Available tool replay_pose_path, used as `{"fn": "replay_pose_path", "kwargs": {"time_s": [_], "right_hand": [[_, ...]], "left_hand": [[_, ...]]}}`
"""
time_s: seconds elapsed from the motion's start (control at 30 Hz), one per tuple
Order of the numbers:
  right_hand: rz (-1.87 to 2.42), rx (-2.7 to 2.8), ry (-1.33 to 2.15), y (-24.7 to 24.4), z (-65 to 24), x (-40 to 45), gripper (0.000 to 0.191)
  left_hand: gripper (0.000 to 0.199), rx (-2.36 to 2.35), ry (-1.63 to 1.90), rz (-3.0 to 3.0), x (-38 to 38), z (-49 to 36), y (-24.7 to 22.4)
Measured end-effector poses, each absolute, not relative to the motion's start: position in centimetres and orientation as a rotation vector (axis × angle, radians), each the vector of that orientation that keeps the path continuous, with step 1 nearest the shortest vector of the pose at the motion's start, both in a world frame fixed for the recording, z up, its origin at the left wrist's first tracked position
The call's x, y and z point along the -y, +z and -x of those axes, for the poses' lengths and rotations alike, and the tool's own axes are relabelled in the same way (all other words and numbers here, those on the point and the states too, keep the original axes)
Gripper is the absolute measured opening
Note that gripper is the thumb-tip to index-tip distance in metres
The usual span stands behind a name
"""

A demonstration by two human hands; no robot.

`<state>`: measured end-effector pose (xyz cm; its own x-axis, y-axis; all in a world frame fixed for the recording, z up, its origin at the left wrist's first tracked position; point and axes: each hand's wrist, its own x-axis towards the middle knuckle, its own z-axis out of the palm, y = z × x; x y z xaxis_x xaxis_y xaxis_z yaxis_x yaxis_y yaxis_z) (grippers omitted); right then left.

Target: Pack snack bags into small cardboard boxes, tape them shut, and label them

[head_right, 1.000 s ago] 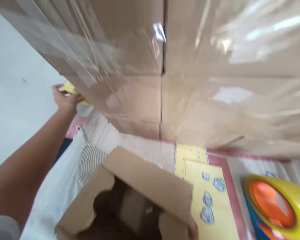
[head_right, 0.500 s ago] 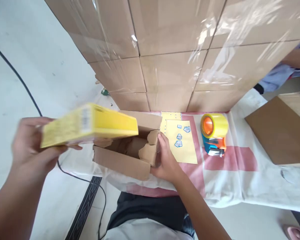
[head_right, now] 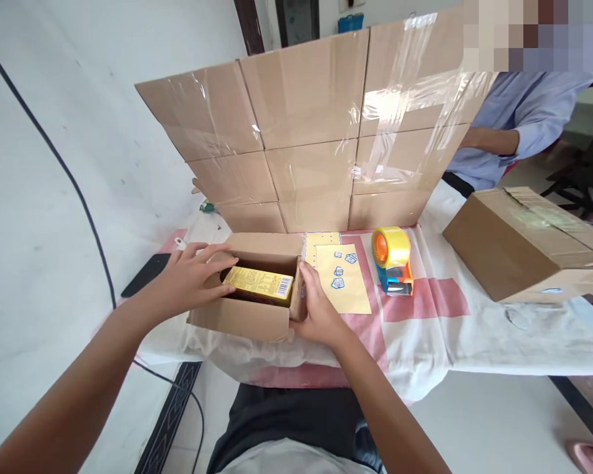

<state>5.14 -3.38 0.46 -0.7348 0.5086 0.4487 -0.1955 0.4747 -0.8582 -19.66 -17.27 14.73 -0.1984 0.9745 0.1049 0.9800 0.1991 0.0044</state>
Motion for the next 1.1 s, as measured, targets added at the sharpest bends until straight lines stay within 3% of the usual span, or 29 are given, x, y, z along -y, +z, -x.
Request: {"fn": "replay_pose_path", "kwargs": {"time_s": [0.17, 0.3, 0.53, 0.67, 0.8, 0.97, 1.1], "right_hand": [[0.144, 1.808, 1.528, 1.6, -5.5, 2.6, 0.09], [0.122, 1.582, 1.665, 2.6, -4.4, 1.3, 0.083], [0.148, 1.967, 1.086, 4.6, -4.7, 1.2, 0.054], [0.181, 2.009, 1.01, 4.7, -5.1, 1.2, 0.054], [0.226, 1.993, 1.013, 4.2, -5.2, 2.0, 0.055], [0.462, 1.882, 0.84, 4.5, -8.7, 3.1, 0.052], [0.764, 1.377, 0.591, 4.4, -14.3, -1.7, 0.038]], "left_hand": [[0.063, 2.466, -0.476, 1.875, 21.2, 20.8, 12.4], [0.063, 1.989, -0.603, 2.009, 24.3, 19.4, 8.3], [0.041, 1.714, -0.609, 1.753, 25.0, 16.5, 7.6], [0.039, 1.829, -0.841, 1.312, 21.6, 15.1, 9.4], [0.009, 1.798, -0.879, 1.703, 19.2, 13.7, 8.7], [0.042, 1.799, -0.847, 1.787, 20.0, 13.2, 6.6], [0.039, 1.812, -0.794, 1.708, 20.0, 13.1, 5.9]]}}
